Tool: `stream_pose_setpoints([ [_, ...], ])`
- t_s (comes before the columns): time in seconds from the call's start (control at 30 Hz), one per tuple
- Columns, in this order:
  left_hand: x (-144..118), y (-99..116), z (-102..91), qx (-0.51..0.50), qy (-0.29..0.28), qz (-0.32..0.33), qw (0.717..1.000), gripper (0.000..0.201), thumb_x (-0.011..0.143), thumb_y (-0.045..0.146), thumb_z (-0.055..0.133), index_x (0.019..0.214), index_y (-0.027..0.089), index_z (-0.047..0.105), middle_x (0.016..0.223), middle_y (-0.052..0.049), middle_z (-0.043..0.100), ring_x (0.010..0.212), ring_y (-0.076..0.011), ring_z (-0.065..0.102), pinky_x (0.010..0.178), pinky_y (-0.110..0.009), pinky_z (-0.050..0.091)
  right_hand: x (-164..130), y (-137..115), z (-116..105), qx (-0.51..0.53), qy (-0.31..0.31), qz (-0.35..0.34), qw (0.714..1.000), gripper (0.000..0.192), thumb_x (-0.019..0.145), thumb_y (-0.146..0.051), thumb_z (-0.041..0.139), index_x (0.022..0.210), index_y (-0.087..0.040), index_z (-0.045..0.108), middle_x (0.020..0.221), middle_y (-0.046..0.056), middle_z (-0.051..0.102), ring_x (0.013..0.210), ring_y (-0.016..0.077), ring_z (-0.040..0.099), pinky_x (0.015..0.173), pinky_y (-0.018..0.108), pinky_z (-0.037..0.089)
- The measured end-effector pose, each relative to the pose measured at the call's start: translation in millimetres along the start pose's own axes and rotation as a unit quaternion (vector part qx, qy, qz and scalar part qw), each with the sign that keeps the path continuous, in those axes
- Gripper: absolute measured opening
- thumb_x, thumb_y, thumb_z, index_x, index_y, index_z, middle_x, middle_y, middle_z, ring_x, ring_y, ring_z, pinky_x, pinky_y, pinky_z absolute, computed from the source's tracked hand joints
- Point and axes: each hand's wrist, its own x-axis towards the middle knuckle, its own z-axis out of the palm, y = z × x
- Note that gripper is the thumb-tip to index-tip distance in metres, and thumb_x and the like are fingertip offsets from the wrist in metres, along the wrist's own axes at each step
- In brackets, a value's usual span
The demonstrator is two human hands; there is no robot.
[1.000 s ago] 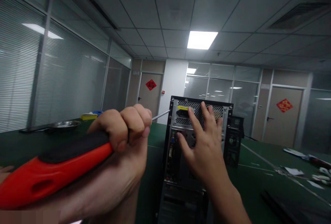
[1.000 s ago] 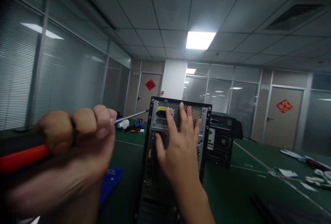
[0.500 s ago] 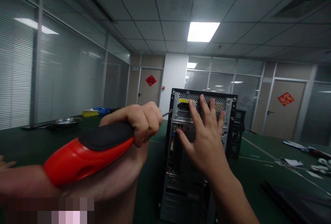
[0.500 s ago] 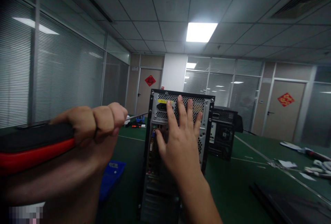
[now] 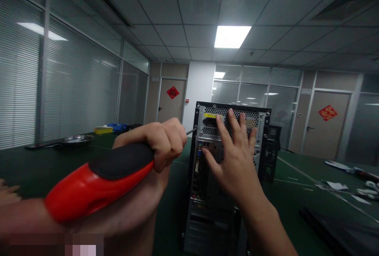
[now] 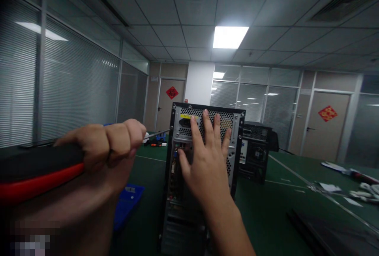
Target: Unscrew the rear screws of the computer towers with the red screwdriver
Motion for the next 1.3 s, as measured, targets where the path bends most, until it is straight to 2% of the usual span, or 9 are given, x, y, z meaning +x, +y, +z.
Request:
stream_pose_setpoints([
  [0.13, 0.0, 3.7, 5.6, 0.004, 0.02, 0.009, 1.0, 0.049, 0.086, 0.042, 0.067, 0.054, 0.021, 0.036, 0.053, 0.002, 0.035, 0.049, -0.0137, 0.031, 0.055, -0.035, 0.033, -0.1, 0.6, -0.2, 0.002, 0.004, -0.003, 1.0, 0.081, 0.089, -0.04, 0.063, 0.156, -0.024, 0.021, 0.165, 0.005, 0.005, 0.153, 0.0344, 0.001, 0.12, 0.066, 0.007],
  [0.33, 4.7, 3.4, 13.0, 0.013, 0.042, 0.011, 0.999, 0.051, 0.079, 0.059, 0.068, 0.055, 0.022, 0.043, 0.048, 0.004, 0.03, 0.053, -0.0159, 0.037, 0.06, -0.036, 0.037, -0.4, 1.0, -1.1, 0.003, -0.003, -0.003, 1.0, 0.083, 0.089, -0.04, 0.063, 0.157, -0.024, 0.018, 0.165, 0.004, 0.004, 0.153, 0.0342, 0.0, 0.12, 0.065, 0.007],
  [0.47, 2.3, 3.2, 13.2, 0.038, 0.022, 0.0, 0.999, 0.054, 0.078, 0.061, 0.067, 0.053, 0.021, 0.042, 0.049, 0.003, 0.033, 0.052, -0.0148, 0.036, 0.062, -0.037, 0.039, -0.6, 0.7, -1.4, 0.002, -0.005, -0.003, 1.0, 0.082, 0.09, -0.041, 0.062, 0.157, -0.023, 0.019, 0.165, 0.005, 0.003, 0.153, 0.0346, 0.0, 0.12, 0.066, 0.007],
  [0.6, 3.2, -0.9, 9.1, 0.032, 0.007, 0.0, 0.999, 0.043, 0.084, 0.055, 0.064, 0.062, 0.021, 0.05, 0.057, 0.0, 0.047, 0.057, -0.0168, 0.046, 0.063, -0.035, 0.044, -0.6, -0.1, -1.9, -0.006, -0.01, 0.0, 1.0, 0.085, 0.088, -0.04, 0.065, 0.157, -0.023, 0.019, 0.165, 0.005, 0.002, 0.153, 0.0343, -0.001, 0.12, 0.065, 0.005],
  [0.7, 7.5, -1.1, 6.8, -0.009, -0.007, -0.006, 1.0, 0.027, 0.083, 0.038, 0.073, 0.074, 0.022, 0.054, 0.073, 0.0, 0.06, 0.07, -0.0175, 0.058, 0.067, -0.031, 0.048, -0.3, -0.6, -2.7, -0.007, -0.017, 0.004, 1.0, 0.088, 0.086, -0.039, 0.067, 0.157, -0.024, 0.017, 0.165, 0.004, 0.001, 0.153, 0.0337, -0.003, 0.121, 0.064, 0.004],
  [0.77, 9.0, 2.3, 7.8, -0.02, -0.017, -0.008, 1.0, 0.028, 0.079, 0.031, 0.078, 0.073, 0.021, 0.053, 0.076, 0.0, 0.062, 0.073, -0.0177, 0.061, 0.069, -0.03, 0.05, -0.2, -0.9, -3.5, -0.004, -0.018, 0.004, 1.0, 0.088, 0.087, -0.04, 0.066, 0.157, -0.024, 0.017, 0.165, 0.004, 0.0, 0.153, 0.0336, -0.003, 0.121, 0.063, 0.004],
  [1.03, 0.9, 16.0, 17.5, -0.003, 0.048, 0.014, 0.999, 0.02, 0.089, 0.039, 0.066, 0.08, 0.022, 0.066, 0.077, -0.005, 0.068, 0.074, -0.0208, 0.064, 0.076, -0.039, 0.056, -0.6, -1.6, -6.4, 0.01, -0.017, 0.003, 1.0, 0.084, 0.089, -0.038, 0.063, 0.157, -0.023, 0.017, 0.165, 0.005, 0.001, 0.153, 0.0337, -0.002, 0.121, 0.064, 0.005],
  [1.2, -1.2, 14.3, 17.0, -0.041, 0.031, -0.015, 0.999, 0.038, 0.095, 0.051, 0.051, 0.08, 0.019, 0.066, 0.069, -0.002, 0.06, 0.063, -0.0161, 0.056, 0.069, -0.036, 0.054, -0.6, -1.0, -6.2, 0.008, -0.025, 0.005, 1.0, 0.086, 0.088, -0.039, 0.064, 0.158, -0.024, 0.015, 0.165, 0.004, -0.001, 0.153, 0.0332, -0.004, 0.121, 0.063, 0.004],
  [1.3, 0.6, 6.9, 14.8, -0.07, 0.029, -0.01, 0.997, 0.028, 0.09, 0.049, 0.062, 0.083, 0.022, 0.061, 0.064, 0.003, 0.053, 0.054, -0.012, 0.05, 0.056, -0.03, 0.048, -0.6, -0.3, -5.7, 0.006, -0.027, 0.004, 1.0, 0.087, 0.088, -0.04, 0.064, 0.158, -0.024, 0.015, 0.165, 0.004, -0.001, 0.153, 0.0333, -0.004, 0.121, 0.063, 0.004],
])
